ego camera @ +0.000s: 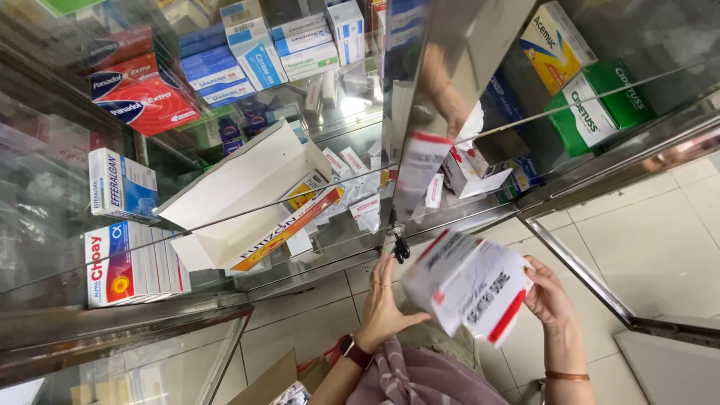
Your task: Organizing and inspecting medicine boxes on storage shelves.
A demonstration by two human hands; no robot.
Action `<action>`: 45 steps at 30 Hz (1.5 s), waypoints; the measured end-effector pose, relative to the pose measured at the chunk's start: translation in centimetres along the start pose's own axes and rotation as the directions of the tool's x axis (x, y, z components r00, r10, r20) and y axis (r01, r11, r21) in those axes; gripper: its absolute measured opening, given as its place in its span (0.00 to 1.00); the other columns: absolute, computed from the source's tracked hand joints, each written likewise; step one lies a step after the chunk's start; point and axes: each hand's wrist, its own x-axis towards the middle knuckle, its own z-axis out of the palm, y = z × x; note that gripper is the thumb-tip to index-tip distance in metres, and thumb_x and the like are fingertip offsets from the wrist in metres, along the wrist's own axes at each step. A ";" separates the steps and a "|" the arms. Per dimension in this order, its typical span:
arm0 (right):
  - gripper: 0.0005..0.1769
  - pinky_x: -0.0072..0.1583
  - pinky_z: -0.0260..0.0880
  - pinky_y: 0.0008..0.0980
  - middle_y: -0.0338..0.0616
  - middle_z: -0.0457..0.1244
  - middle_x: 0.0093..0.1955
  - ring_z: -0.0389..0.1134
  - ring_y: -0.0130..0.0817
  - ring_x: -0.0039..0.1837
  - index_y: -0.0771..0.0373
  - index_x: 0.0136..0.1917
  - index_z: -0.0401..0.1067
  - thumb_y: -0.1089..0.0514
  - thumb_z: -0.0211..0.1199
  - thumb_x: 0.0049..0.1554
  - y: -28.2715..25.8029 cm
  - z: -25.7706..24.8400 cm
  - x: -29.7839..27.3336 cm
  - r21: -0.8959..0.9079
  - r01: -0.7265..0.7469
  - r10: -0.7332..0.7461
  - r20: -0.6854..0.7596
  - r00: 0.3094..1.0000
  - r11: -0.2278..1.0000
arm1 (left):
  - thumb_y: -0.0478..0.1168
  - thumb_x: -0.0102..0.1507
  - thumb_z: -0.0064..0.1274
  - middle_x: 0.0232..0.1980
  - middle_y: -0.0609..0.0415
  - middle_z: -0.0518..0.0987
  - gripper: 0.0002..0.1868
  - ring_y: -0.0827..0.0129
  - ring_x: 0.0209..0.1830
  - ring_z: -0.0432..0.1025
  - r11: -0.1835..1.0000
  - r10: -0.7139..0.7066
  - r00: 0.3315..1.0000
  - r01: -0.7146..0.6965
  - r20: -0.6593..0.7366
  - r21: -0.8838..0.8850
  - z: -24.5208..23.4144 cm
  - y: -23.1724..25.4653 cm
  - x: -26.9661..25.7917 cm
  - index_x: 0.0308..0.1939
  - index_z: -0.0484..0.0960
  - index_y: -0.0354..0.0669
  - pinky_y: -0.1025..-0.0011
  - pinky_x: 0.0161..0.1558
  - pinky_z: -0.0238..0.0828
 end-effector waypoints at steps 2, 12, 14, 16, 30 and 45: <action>0.11 0.42 0.78 0.26 0.51 0.69 0.46 0.75 0.33 0.42 0.72 0.57 0.65 0.63 0.58 0.64 0.1 1.5 -0.8 -0.001 -0.050 0.050 0.033 0.998 0.999 | 0.64 0.39 0.77 0.81 0.32 0.43 0.78 0.37 0.80 0.44 1.000 0.003 1.000 -0.003 0.007 0.004 1.0 0.6 0.4 0.77 0.41 0.36 0.44 0.73 0.52; 0.13 0.39 0.77 0.21 0.51 0.69 0.45 0.75 0.35 0.35 0.70 0.60 0.63 0.58 0.52 0.67 2.1 6.0 -1.8 0.139 -0.105 0.127 -0.158 0.979 0.985 | 0.55 0.47 0.70 0.77 0.35 0.56 0.66 0.45 0.71 0.63 0.919 -0.179 0.983 0.185 0.051 -0.347 5.4 -0.6 -1.0 0.78 0.46 0.36 0.51 0.66 0.69; 0.14 0.39 0.77 0.22 0.52 0.69 0.45 0.75 0.36 0.35 0.70 0.60 0.63 0.58 0.51 0.66 2.9 4.9 -1.7 0.125 -0.132 0.156 -0.214 0.964 0.983 | 0.53 0.49 0.68 0.74 0.39 0.61 0.58 0.48 0.65 0.70 0.862 -0.294 0.953 0.297 0.071 -0.411 6.3 -1.8 -0.6 0.75 0.53 0.38 0.54 0.60 0.76; 0.21 0.45 0.79 0.29 0.62 0.68 0.48 0.76 0.45 0.42 0.76 0.61 0.63 0.51 0.55 0.72 4.2 2.4 -1.4 0.241 -0.165 0.195 -0.106 0.975 0.956 | 0.47 0.48 0.69 0.66 0.42 0.66 0.47 0.51 0.58 0.73 0.878 -0.353 0.935 0.316 -0.040 -0.359 7.3 -3.3 0.1 0.67 0.63 0.39 0.55 0.53 0.80; 0.55 0.76 0.45 0.55 0.39 0.55 0.78 0.52 0.41 0.78 0.50 0.75 0.60 0.48 0.79 0.37 -1.9 22.5 -2.3 -0.885 0.333 0.076 0.327 0.942 -0.326 | 0.49 0.47 0.64 0.69 0.33 0.68 0.55 0.44 0.70 0.64 0.861 -0.267 0.929 0.350 0.257 -0.370 4.1 -0.4 -2.3 0.73 0.58 0.31 0.44 0.67 0.62; 0.36 0.70 0.63 0.39 0.36 0.65 0.70 0.64 0.40 0.72 0.51 0.65 0.73 0.68 0.65 0.42 -8.2 24.0 -6.5 -0.833 0.264 -0.098 0.352 0.931 -0.487 | 0.58 0.53 0.64 0.64 0.41 0.72 0.46 0.53 0.65 0.69 0.825 -0.220 0.975 0.203 0.031 -0.527 2.4 3.9 0.0 0.68 0.67 0.37 0.53 0.62 0.71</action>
